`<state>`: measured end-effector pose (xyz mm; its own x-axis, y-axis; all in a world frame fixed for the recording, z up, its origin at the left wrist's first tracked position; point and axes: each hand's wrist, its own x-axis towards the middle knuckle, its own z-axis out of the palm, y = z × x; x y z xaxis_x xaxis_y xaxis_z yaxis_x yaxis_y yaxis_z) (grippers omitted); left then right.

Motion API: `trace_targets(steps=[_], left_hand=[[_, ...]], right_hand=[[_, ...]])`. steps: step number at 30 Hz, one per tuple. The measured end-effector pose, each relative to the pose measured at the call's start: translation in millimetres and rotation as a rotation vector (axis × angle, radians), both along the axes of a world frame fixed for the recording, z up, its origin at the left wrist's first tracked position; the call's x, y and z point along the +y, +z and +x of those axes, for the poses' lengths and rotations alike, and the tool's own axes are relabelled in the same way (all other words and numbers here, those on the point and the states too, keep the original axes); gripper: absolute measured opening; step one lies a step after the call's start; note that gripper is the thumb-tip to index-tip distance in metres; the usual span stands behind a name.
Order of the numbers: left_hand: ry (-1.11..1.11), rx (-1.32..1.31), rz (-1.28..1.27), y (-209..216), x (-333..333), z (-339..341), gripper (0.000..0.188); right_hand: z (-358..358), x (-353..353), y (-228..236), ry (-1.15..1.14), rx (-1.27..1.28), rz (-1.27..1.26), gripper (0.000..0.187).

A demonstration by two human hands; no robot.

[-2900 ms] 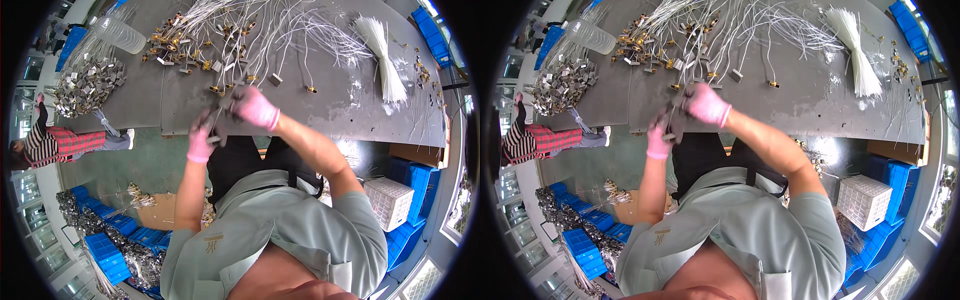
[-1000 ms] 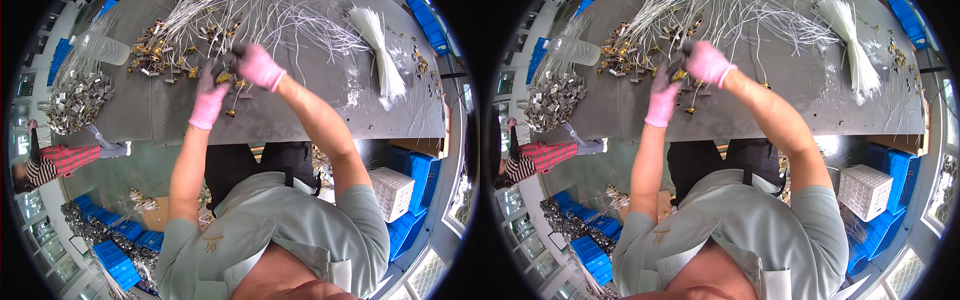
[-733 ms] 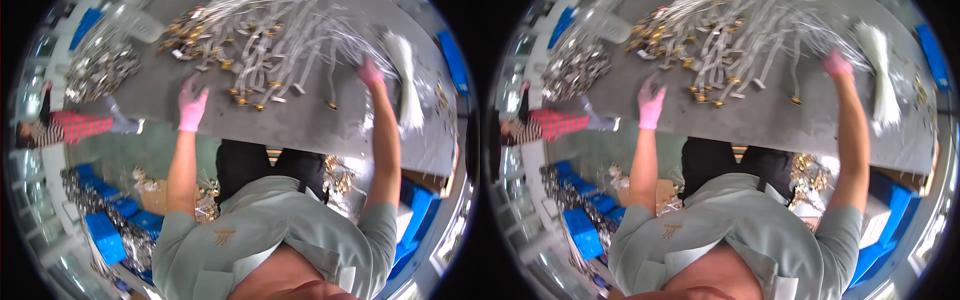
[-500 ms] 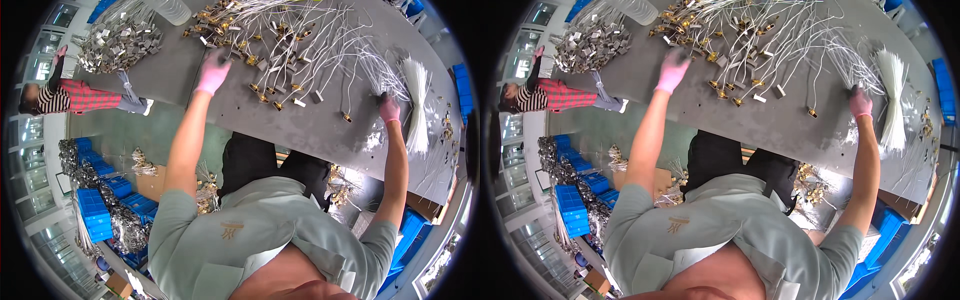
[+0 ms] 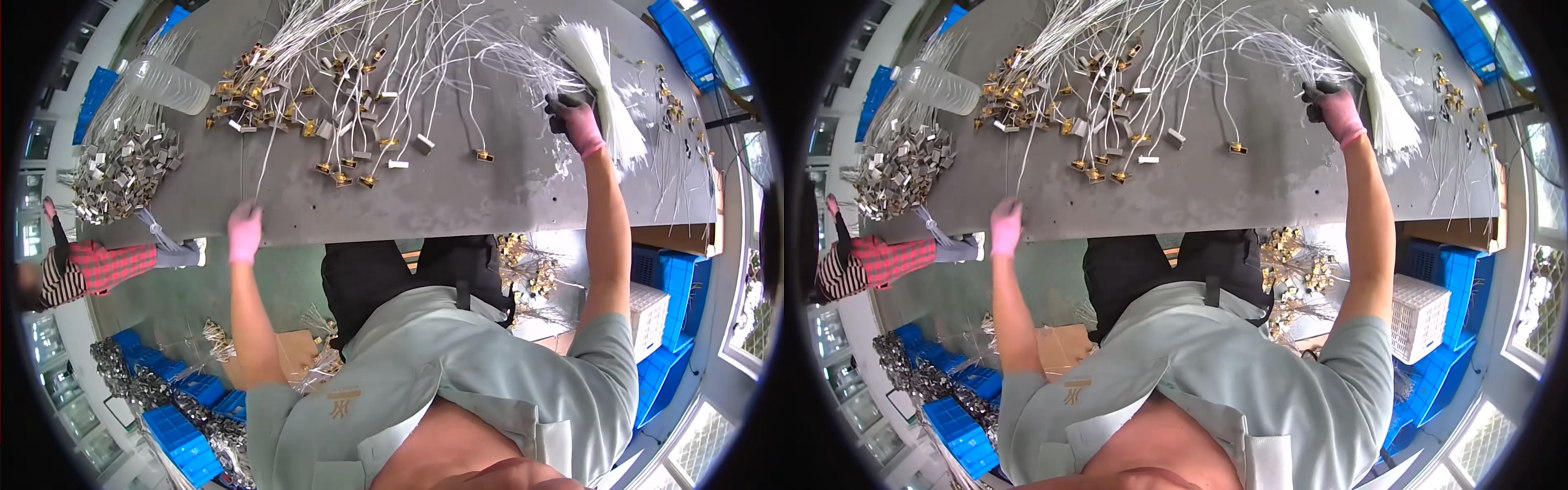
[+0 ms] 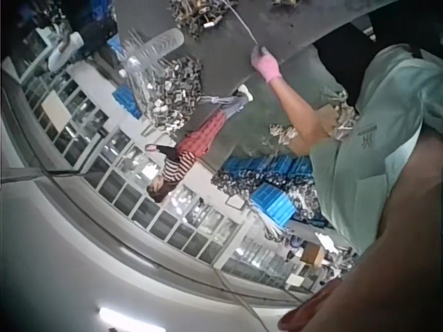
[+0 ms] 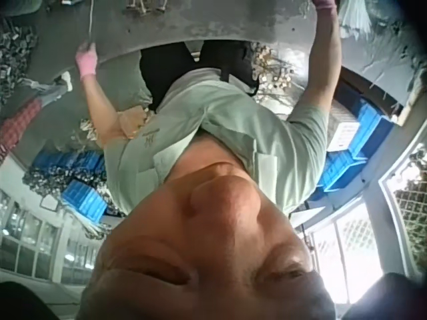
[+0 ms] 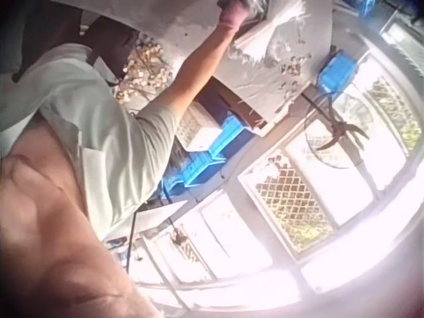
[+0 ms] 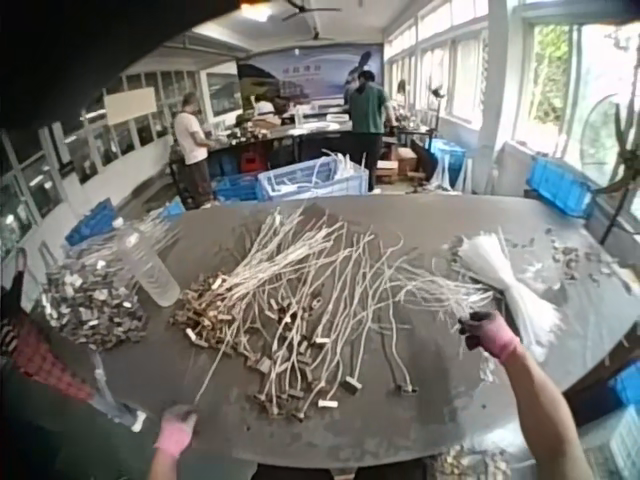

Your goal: Sorting and bundling wire harnesses on a factory production floor.

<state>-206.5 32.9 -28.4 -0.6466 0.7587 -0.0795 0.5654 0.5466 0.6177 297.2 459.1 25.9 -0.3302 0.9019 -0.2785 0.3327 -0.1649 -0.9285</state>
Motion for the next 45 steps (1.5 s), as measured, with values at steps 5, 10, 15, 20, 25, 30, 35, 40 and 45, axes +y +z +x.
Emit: trace_targets(steps=[5,10,15,20,25,30,35,40,45], left_hand=[[0.151,0.136,0.027,-14.4,-157.0,25.5,0.035],[0.678,-0.721,0.488,-47.7,-235.3,96.4,0.045],[0.116,-0.959,0.532,-1.5,-151.9,155.0,0.054],[-0.226,-0.8,0.336,18.5,-92.4,173.6,0.066],[-0.341,-0.741,0.199,22.8,-63.6,179.8,0.065],[-0.432,-0.679,0.112,35.4,-37.7,191.5,0.059],[-0.469,-0.655,0.098,35.6,-33.2,192.2,0.055],[-0.473,-0.658,0.083,38.5,-30.1,193.2,0.054],[-0.47,-0.661,0.051,36.8,-33.0,195.0,0.053]], right_hand=[[-4.0,-15.5,7.6,-0.007,0.096,-0.175,0.024],[6.9,-18.4,-23.0,0.01,0.216,-0.247,0.027],[-2.4,-38.7,-26.7,-0.1,0.392,-0.346,0.03],[-5.0,-43.7,-24.7,-0.047,-0.083,-0.052,0.027],[7.7,-38.2,-11.3,-0.074,-0.002,-0.011,0.027],[4.8,-47.4,-20.4,-0.202,0.436,-0.067,0.03],[8.8,-49.3,-21.7,-0.179,0.047,0.045,0.03],[22.2,-44.9,-46.6,-0.115,-0.385,0.278,0.031],[2.1,-63.0,-20.9,-0.21,0.342,-0.076,0.036]])
